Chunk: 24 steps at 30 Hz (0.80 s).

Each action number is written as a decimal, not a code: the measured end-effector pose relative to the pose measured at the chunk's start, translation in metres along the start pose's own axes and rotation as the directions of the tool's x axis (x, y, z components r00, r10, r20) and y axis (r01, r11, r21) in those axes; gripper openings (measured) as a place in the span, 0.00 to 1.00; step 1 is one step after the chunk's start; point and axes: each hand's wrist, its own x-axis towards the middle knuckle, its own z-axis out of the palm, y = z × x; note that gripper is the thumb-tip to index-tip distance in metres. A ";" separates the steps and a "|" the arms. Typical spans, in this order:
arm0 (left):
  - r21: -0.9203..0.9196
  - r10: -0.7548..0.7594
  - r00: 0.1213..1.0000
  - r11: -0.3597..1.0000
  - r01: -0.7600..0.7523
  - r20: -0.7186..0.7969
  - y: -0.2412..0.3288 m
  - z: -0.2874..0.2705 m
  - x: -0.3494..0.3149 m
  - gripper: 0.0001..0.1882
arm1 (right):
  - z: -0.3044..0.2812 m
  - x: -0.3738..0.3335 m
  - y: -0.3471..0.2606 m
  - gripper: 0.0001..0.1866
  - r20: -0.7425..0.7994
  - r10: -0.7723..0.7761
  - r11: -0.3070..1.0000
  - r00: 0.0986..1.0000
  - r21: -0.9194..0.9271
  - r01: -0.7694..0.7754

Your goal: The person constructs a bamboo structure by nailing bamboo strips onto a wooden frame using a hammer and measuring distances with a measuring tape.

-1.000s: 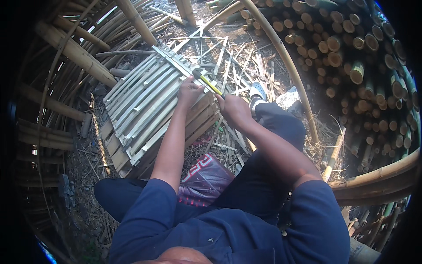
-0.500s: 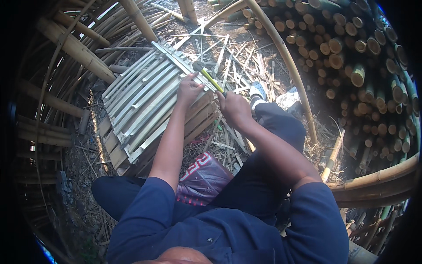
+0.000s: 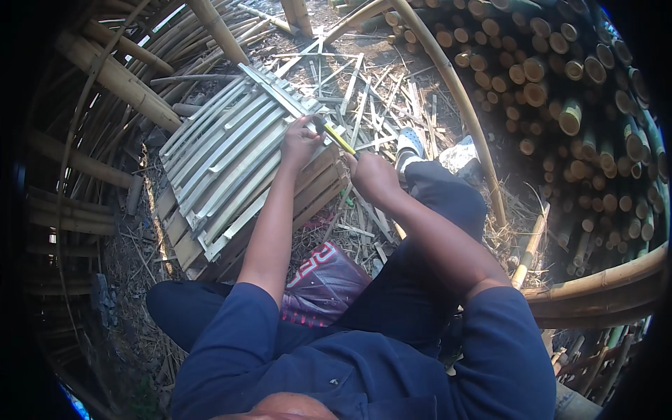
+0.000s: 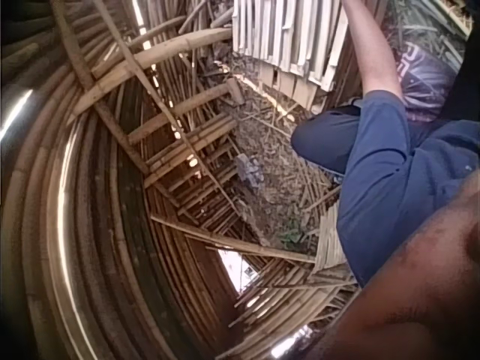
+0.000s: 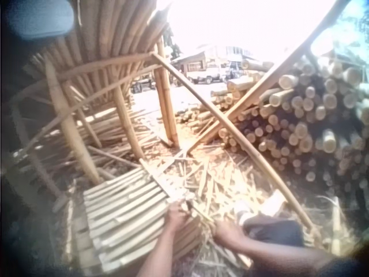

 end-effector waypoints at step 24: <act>-0.195 -0.076 0.997 0.978 0.068 -0.034 -0.005 -0.005 0.002 0.11 | -0.025 0.005 -0.008 0.37 0.081 0.055 0.998 0.995 0.029 -0.057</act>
